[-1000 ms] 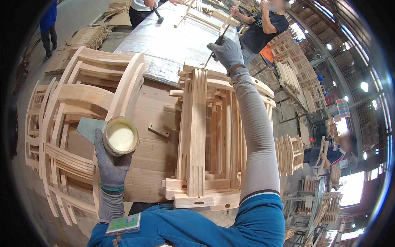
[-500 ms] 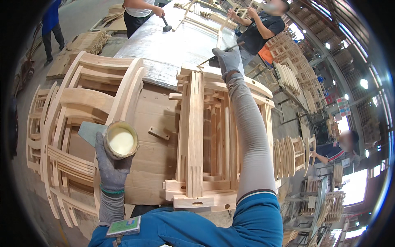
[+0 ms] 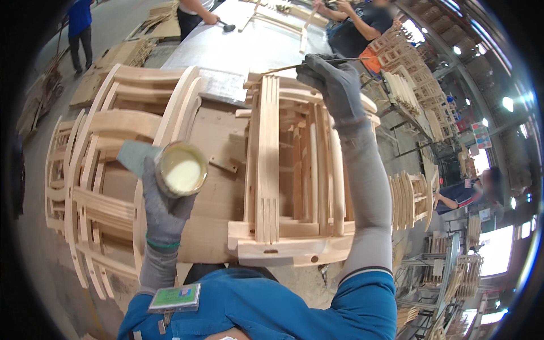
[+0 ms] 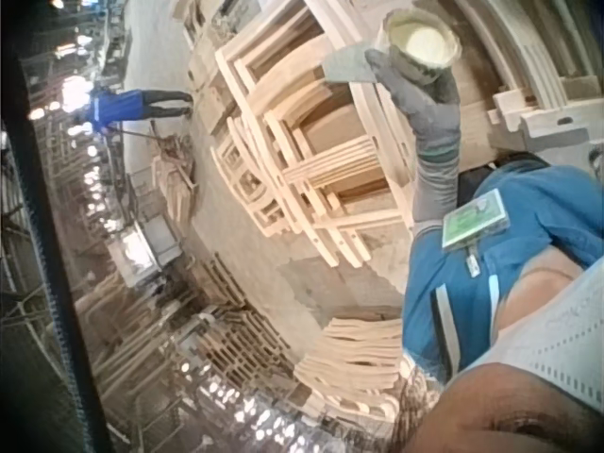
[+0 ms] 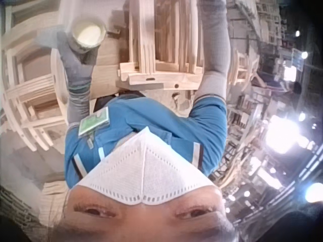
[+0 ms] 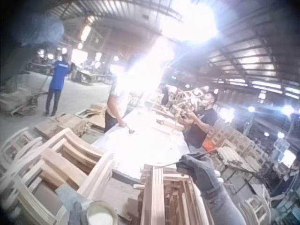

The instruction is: The person applies a light-colored finish to wooden chair frames using a brush and container. They repeatedly dip the brush into the container and coat the chair surfaces, then move the finished chairs to a nearby table.

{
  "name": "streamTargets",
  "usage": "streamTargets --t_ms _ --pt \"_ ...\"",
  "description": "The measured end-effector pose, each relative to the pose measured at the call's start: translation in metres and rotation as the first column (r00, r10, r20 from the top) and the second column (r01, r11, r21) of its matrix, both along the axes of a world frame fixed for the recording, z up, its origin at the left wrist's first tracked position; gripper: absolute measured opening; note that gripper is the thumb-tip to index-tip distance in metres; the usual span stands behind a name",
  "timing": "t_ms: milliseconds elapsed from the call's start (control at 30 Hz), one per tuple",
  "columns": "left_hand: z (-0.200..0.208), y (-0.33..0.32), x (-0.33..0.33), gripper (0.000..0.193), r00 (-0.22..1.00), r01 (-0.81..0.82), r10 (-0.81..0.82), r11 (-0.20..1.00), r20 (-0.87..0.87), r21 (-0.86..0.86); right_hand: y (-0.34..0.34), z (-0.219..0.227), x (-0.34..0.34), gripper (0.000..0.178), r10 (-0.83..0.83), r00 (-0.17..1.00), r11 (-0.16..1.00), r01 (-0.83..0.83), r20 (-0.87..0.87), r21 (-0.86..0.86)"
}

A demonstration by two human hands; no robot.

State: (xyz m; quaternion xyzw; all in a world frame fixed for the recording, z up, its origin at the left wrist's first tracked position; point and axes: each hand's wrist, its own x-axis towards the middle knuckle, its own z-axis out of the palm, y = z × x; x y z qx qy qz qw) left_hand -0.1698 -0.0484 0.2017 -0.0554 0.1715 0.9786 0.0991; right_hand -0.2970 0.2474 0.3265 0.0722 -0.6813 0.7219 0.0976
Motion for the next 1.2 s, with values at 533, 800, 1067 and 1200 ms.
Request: streamTargets --t_ms 533,800,1067,1200 --pt "0.042 0.037 0.07 0.049 0.966 0.21 -0.219 0.975 -0.136 -0.077 -0.058 -0.016 0.208 0.015 0.154 0.977 0.961 -0.114 0.147 -0.252" --pt "0.036 0.057 0.097 0.05 0.964 0.261 -0.264 0.962 -0.034 -0.087 -0.033 -0.068 0.239 0.029 0.268 0.927 0.753 -0.033 0.261 -0.657" --pt "0.004 0.05 0.124 0.051 0.929 -0.146 -0.052 0.859 -0.367 -0.49 -0.018 -0.085 0.295 0.021 -0.079 0.987 0.864 0.137 0.138 -0.484" --pt "0.011 0.032 0.115 0.053 0.986 0.166 -0.167 0.974 0.011 -0.154 -0.038 -0.083 0.318 0.012 -0.401 0.897 0.902 0.422 0.187 -0.089"
